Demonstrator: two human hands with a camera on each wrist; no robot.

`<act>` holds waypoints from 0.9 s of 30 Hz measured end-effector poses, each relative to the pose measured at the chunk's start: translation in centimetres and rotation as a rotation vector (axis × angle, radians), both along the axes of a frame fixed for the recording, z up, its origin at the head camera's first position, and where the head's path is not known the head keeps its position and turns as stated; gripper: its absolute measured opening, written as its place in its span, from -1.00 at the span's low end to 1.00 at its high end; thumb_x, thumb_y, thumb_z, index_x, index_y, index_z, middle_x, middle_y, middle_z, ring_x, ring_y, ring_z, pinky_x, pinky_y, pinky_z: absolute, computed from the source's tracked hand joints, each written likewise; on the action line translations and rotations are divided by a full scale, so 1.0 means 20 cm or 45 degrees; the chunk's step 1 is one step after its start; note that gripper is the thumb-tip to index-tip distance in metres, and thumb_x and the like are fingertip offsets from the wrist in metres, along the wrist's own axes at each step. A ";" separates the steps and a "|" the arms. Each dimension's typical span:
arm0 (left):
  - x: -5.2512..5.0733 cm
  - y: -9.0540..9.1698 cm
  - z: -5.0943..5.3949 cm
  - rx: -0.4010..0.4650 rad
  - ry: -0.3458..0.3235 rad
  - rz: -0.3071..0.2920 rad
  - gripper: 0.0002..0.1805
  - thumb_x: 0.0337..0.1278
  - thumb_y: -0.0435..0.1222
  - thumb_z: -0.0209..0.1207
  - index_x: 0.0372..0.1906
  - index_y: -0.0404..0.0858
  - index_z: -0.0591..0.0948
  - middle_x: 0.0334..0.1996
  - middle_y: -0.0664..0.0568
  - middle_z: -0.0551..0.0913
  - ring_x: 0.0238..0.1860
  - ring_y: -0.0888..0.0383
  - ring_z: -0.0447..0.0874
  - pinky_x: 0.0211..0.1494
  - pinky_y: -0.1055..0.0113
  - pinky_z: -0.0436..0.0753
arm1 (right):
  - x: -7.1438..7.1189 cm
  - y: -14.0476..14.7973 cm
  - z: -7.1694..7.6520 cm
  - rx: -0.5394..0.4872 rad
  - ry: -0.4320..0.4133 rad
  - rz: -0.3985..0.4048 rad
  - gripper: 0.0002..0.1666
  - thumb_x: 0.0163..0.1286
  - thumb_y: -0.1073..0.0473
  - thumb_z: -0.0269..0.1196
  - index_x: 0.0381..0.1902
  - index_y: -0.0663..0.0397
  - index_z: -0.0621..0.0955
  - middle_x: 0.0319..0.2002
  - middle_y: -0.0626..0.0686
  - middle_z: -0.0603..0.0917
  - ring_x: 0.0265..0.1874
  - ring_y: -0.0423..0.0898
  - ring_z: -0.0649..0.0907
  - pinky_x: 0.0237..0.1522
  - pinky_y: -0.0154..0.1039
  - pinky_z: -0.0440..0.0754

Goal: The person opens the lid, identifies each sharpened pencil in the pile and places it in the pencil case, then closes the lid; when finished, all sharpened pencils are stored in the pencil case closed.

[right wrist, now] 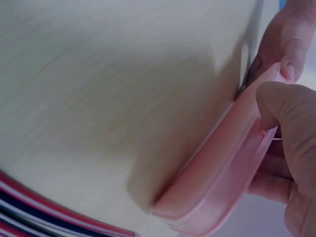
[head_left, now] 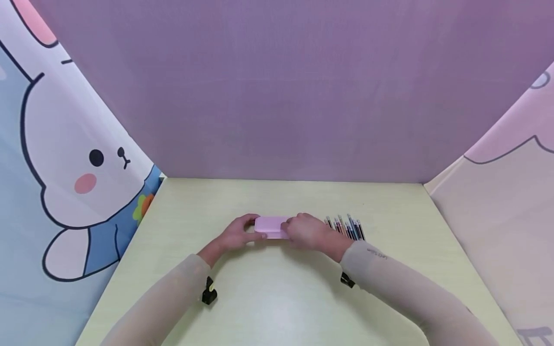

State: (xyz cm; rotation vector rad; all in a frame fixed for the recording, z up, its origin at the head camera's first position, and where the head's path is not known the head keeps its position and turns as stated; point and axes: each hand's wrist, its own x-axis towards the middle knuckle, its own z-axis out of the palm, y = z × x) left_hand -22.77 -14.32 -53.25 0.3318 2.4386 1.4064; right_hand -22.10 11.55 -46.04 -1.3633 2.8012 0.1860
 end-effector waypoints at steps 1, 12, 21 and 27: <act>0.00 0.00 0.00 -0.001 0.002 -0.002 -0.11 0.07 0.05 0.49 0.45 -0.24 0.43 0.35 -0.09 0.54 0.43 -0.08 0.44 0.57 -0.03 0.34 | 0.00 0.00 0.01 0.019 0.008 0.010 -0.74 0.31 0.10 0.38 -0.11 0.11 0.70 -0.31 -0.01 0.76 -0.50 -0.16 0.65 -0.33 -0.24 0.73; 0.00 -0.02 0.02 -0.107 0.048 -0.048 0.04 -0.03 0.05 0.55 0.52 -0.25 0.36 0.47 -0.11 0.44 0.54 -0.10 0.30 0.61 0.00 0.27 | -0.03 0.09 -0.01 -0.254 0.005 0.070 -0.93 0.27 0.14 0.36 -0.41 -0.06 0.69 -0.33 -0.12 0.78 -0.41 -0.20 0.72 -0.28 -0.20 0.74; 0.00 -0.04 0.00 -0.102 0.058 -0.067 0.09 0.01 0.06 0.53 0.57 -0.25 0.28 0.54 -0.12 0.33 0.59 -0.08 0.19 0.63 0.03 0.21 | -0.06 0.24 -0.05 -0.447 -0.128 0.041 -0.78 0.38 0.11 0.33 -0.10 0.01 0.80 -0.03 -0.04 0.82 0.01 -0.08 0.78 0.09 -0.14 0.75; 0.01 -0.04 0.00 -0.088 0.038 -0.067 0.11 0.00 0.04 0.53 0.60 -0.23 0.23 0.57 -0.11 0.28 0.61 -0.08 0.14 0.64 0.02 0.19 | -0.06 0.37 -0.06 -0.459 -0.181 -0.041 -0.71 0.38 0.05 0.37 -0.01 0.01 0.79 0.03 0.00 0.80 0.07 -0.04 0.76 0.18 -0.07 0.71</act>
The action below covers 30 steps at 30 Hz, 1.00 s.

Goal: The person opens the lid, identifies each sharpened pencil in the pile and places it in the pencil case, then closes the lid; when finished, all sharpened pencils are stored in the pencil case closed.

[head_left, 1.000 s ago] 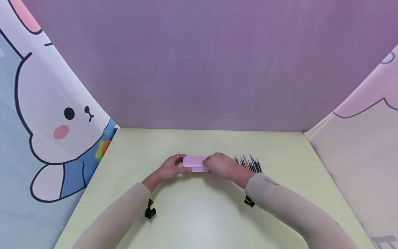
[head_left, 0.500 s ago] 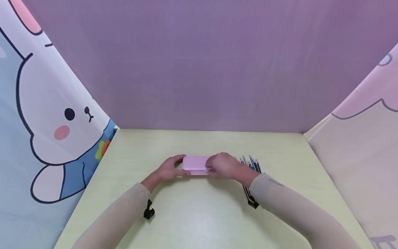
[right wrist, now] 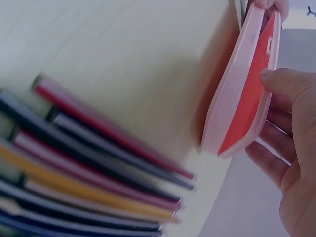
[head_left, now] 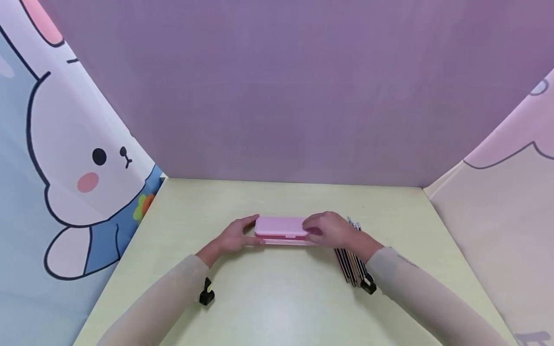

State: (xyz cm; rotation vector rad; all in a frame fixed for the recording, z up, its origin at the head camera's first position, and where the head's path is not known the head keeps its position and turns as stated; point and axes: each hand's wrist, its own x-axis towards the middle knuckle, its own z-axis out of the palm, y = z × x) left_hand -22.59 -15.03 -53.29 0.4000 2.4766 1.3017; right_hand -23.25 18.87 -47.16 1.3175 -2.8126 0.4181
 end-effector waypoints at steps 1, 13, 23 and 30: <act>0.00 0.00 0.00 0.003 -0.002 0.001 0.11 0.00 0.04 0.53 0.60 -0.23 0.23 0.57 -0.11 0.28 0.61 -0.08 0.14 0.64 0.02 0.20 | 0.00 0.02 0.00 0.000 -0.009 -0.015 -0.70 0.37 0.06 0.38 0.00 0.01 0.79 0.03 -0.01 0.80 0.07 -0.04 0.76 0.18 -0.07 0.71; 0.00 -0.01 0.01 -0.015 0.009 0.004 0.11 0.02 0.01 0.53 0.61 -0.23 0.21 0.57 -0.11 0.29 0.60 -0.07 0.18 0.62 0.06 0.24 | -0.01 0.20 0.02 -0.163 -0.062 -0.093 -0.77 0.35 0.19 0.37 -0.05 0.04 0.80 -0.02 0.04 0.81 0.00 0.01 0.78 0.09 0.02 0.74; 0.02 -0.01 0.00 -0.074 0.044 -0.003 0.29 -0.06 -0.01 0.57 0.67 -0.19 0.01 0.62 -0.08 0.15 0.63 -0.04 0.08 0.65 0.06 0.11 | -0.05 0.21 -0.02 -0.523 -0.345 -0.364 -0.77 0.35 0.15 0.42 -0.07 0.08 0.81 -0.16 0.00 0.84 -0.24 -0.16 0.79 -0.17 -0.26 0.79; 0.04 -0.01 -0.02 -0.150 0.123 0.031 0.32 -0.12 0.02 0.59 0.66 -0.18 0.02 0.61 -0.07 0.17 0.63 -0.08 0.07 0.65 -0.01 0.12 | -0.09 0.19 -0.03 -0.668 -0.474 -0.466 -0.73 0.38 0.09 0.42 -0.06 0.12 0.81 -0.17 0.03 0.84 -0.22 -0.13 0.79 -0.19 -0.33 0.77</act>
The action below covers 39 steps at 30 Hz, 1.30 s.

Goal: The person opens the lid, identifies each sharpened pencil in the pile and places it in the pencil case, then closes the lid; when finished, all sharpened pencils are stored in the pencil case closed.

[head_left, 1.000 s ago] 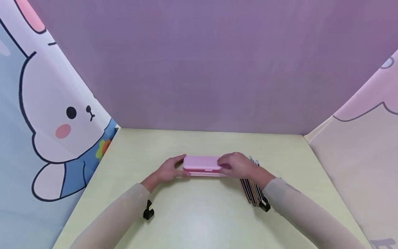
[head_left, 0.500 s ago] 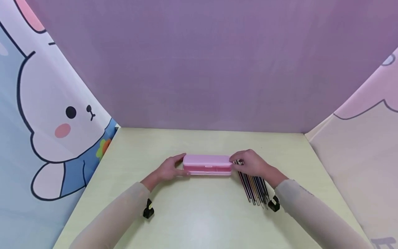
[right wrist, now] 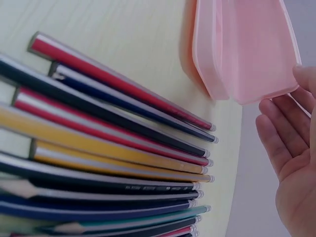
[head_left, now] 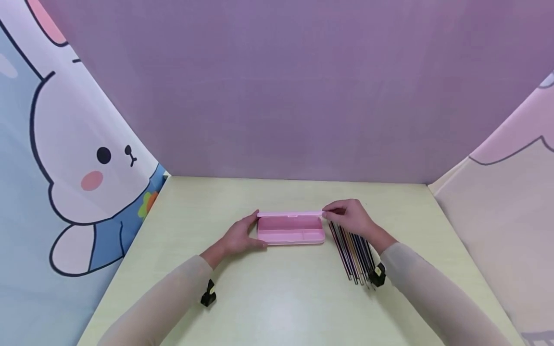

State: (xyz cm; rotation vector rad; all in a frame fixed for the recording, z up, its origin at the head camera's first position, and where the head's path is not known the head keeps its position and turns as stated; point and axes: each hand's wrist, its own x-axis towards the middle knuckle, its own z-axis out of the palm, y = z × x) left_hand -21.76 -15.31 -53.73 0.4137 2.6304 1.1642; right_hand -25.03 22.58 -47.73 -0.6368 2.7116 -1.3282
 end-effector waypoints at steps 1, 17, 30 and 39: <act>0.00 0.00 0.00 -0.008 0.009 0.004 0.31 -0.12 0.02 0.59 0.66 -0.18 0.03 0.61 -0.08 0.17 0.63 -0.09 0.08 0.64 -0.02 0.14 | -0.01 0.00 0.00 -0.012 0.000 -0.008 -0.75 0.38 0.09 0.42 -0.08 0.10 0.81 -0.18 0.03 0.84 -0.25 -0.14 0.78 -0.21 -0.33 0.77; -0.02 -0.03 -0.03 0.013 0.025 0.008 0.13 -0.06 0.03 0.57 0.61 -0.10 0.23 0.58 -0.07 0.25 0.63 -0.09 0.07 0.63 -0.08 0.15 | -0.16 -0.04 0.00 -0.250 -0.272 -0.140 -0.67 0.55 0.20 0.22 0.07 0.38 0.68 0.00 0.41 0.72 0.02 0.41 0.70 0.01 0.34 0.69; -0.01 -0.02 -0.04 -0.019 0.048 0.013 0.12 -0.10 0.05 0.58 0.59 -0.09 0.29 0.55 -0.05 0.31 0.62 -0.10 0.11 0.62 -0.14 0.16 | -0.23 -0.05 -0.05 -0.446 -0.463 -0.282 -0.52 0.47 0.02 0.34 0.08 0.35 0.64 -0.08 0.27 0.76 0.03 0.36 0.72 0.04 0.26 0.72; 0.00 0.00 -0.02 -0.107 0.107 0.007 0.10 -0.15 0.02 0.61 0.55 -0.06 0.33 0.52 -0.04 0.37 0.56 -0.12 0.24 0.58 -0.15 0.27 | -0.26 -0.06 -0.05 -0.383 -0.561 -0.327 -0.51 0.52 0.01 0.27 0.17 0.30 0.61 0.02 0.34 0.70 0.06 0.32 0.71 0.10 0.22 0.71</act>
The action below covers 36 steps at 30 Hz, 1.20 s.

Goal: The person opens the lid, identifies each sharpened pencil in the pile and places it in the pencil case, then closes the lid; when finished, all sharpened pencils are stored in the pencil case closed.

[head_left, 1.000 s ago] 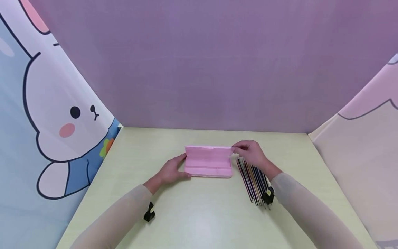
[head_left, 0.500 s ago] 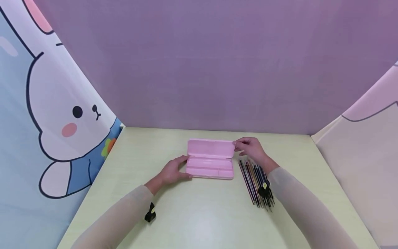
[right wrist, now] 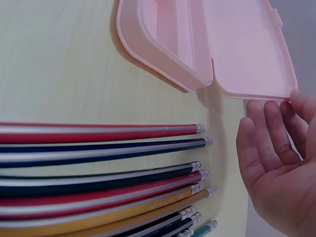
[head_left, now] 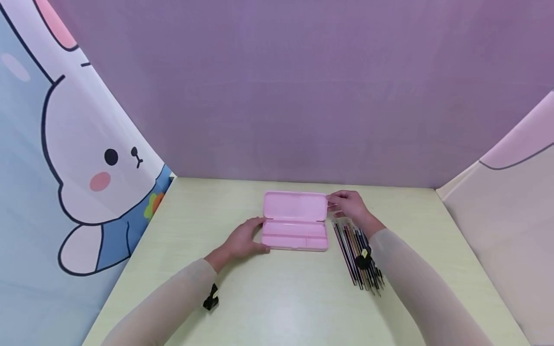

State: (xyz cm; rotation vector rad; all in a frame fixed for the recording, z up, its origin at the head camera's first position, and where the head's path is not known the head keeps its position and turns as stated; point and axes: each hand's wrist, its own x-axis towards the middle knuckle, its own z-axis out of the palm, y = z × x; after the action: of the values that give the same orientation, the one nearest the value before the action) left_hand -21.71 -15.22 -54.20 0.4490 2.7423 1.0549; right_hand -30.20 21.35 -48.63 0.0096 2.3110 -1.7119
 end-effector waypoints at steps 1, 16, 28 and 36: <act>0.00 0.00 0.00 -0.005 0.005 -0.002 0.10 -0.15 0.02 0.61 0.56 -0.06 0.33 0.52 -0.05 0.37 0.55 -0.12 0.25 0.58 -0.15 0.27 | 0.00 0.00 0.00 0.009 -0.011 -0.001 -0.51 0.52 0.01 0.27 0.17 0.29 0.61 0.03 0.35 0.70 0.06 0.31 0.72 0.09 0.20 0.72; 0.00 -0.02 0.01 0.013 -0.031 -0.036 -0.01 0.00 0.13 0.49 0.54 -0.04 0.36 0.54 -0.05 0.35 0.60 -0.12 0.17 0.61 -0.15 0.20 | -0.01 0.00 0.00 0.040 -0.044 0.000 -0.56 0.54 0.04 0.24 0.18 0.26 0.61 0.07 0.37 0.67 0.07 0.30 0.72 0.06 0.17 0.74; 0.02 0.00 0.03 -0.167 -0.005 -0.004 0.04 0.03 0.26 0.40 0.60 0.01 0.28 0.55 -0.11 0.32 0.54 -0.16 0.29 0.52 -0.16 0.37 | 0.00 0.06 0.06 0.005 -0.037 0.072 -0.50 0.58 0.08 0.19 0.29 0.33 0.55 0.18 0.42 0.63 0.17 0.34 0.67 0.12 0.19 0.71; 0.02 0.02 0.04 -0.239 0.030 -0.028 0.06 0.07 0.31 0.35 0.62 0.00 0.23 0.57 -0.15 0.27 0.53 -0.20 0.30 0.53 -0.15 0.36 | 0.08 0.19 0.14 0.104 0.041 0.212 -0.43 0.56 0.03 0.22 0.34 0.30 0.51 0.28 0.41 0.57 0.17 0.26 0.68 0.10 0.17 0.73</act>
State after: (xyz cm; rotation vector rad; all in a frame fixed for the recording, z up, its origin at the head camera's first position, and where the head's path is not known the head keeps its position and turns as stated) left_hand -21.32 -14.84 -53.50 0.4640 2.8151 0.7821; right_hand -28.60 25.07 -45.83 -0.1913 2.3310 -1.5472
